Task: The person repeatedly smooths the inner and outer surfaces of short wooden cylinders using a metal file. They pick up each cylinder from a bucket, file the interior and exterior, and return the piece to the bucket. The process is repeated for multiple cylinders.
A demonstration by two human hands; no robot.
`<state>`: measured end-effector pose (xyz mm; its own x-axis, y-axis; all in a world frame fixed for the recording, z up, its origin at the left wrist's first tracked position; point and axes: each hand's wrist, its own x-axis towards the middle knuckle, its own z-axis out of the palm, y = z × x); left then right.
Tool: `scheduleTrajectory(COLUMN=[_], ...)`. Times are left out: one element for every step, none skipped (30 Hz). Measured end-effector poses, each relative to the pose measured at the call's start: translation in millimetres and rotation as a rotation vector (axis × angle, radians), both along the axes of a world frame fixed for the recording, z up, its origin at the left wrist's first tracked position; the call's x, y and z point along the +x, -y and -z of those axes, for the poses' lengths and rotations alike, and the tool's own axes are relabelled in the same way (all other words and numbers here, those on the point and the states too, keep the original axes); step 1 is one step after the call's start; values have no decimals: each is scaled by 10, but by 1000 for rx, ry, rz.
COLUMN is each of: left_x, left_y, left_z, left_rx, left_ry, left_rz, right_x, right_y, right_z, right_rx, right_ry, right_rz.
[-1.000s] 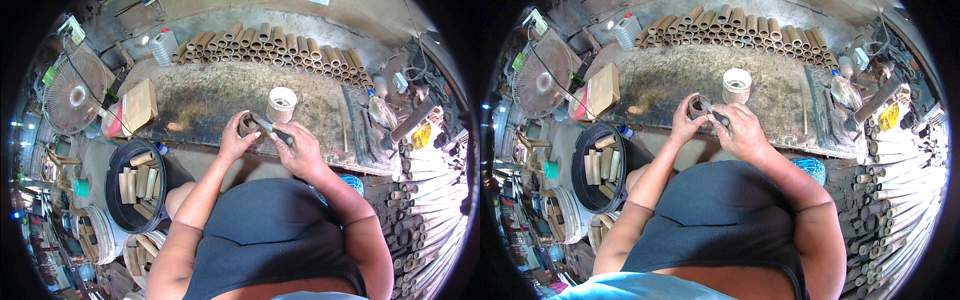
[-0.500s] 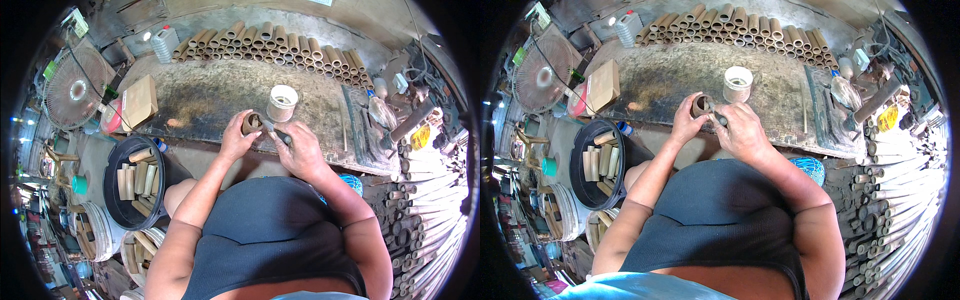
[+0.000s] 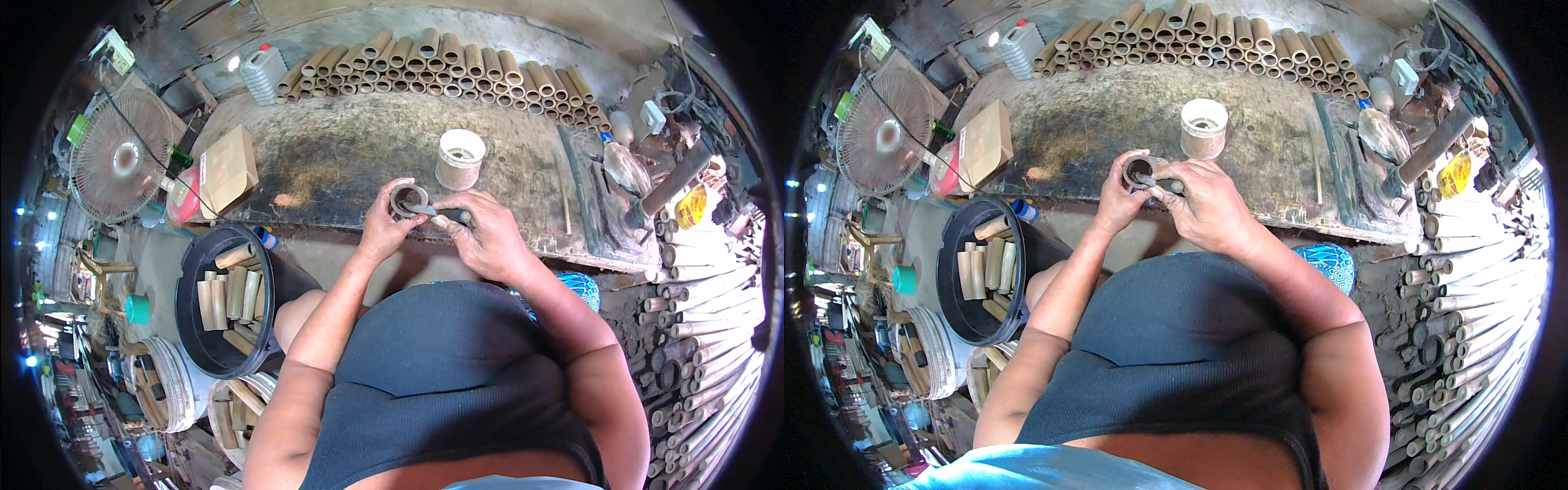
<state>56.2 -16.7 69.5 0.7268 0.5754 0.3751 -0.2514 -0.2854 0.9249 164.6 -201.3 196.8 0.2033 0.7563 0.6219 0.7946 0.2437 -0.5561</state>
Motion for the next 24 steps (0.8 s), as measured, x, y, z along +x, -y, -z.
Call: scheduleTrajectory(left_x=[5, 14, 22, 24, 22, 23, 24, 25, 31, 39, 43, 45, 44, 40, 34, 24, 20, 12, 22, 31, 41, 51, 55, 63], left_y=[-2, -4, -5, -6, -7, -5, 3, 13, 23, 32, 46, 56, 65, 78, 74, 72, 63, 51, 46, 40, 32, 31, 30, 33], left_z=[8, 18, 29, 38, 45, 51, 56, 60, 60, 59, 60, 61, 61, 63, 59, 54, 49, 42, 36, 30, 23, 20, 14, 11], left_rx=[27, 58, 80, 112, 134, 156, 186, 216, 246, 243, 239, 231, 202, 169, 136, 194, 252, 318, 325, 337, 343, 329, 308, 287], left_ry=[-15, -8, -27, -8, -14, -20, -27, -35, -45, -38, -35, -32, -40, -50, -67, -80, -102, -104, -112, -101, -103, -104, -120, -137], left_rz=[-5, -10, -16, -18, -23, -28, -33, -38, -45, -31, -19, -9, -7, -8, -5, -45, -77, -109, -131, -157, -177, -185, -188, -193], right_x=[19, 31, 38, 44, 43, 44, 40, 28, 18, 12, 1, 3, 13, 9, 13, 9, 7, 7, -24, -62, -85, -114, -105, -101], right_y=[17, 41, 68, 85, 87, 83, 54, 3, -53, -122, -184, -193, -175, -164, -141, -106, -67, -31, -76, -131, -166, -217, -191, -169], right_z=[-28, -51, -63, -67, -55, -35, 0, 46, 95, 143, 181, 201, 208, 206, 191, 167, 140, 113, 103, 105, 108, 125, 140, 162], right_rx=[-33, -60, -92, -115, -90, -88, -116, -82, -25, -74, -101, -213, -130, -131, -172, -111, -92, -11, -71, -78, -163, -187, -86, -35], right_ry=[23, 39, -36, -116, -179, -246, -217, -174, -127, -69, -9, 37, 4, -43, -106, -179, -268, -336, -289, -223, -175, -188, -160, -146], right_rz=[-5, -5, 13, 34, 26, 12, 50, 54, 54, 63, 69, 95, 81, 86, 102, 66, 47, 2, 62, 94, 131, 161, 135, 119])
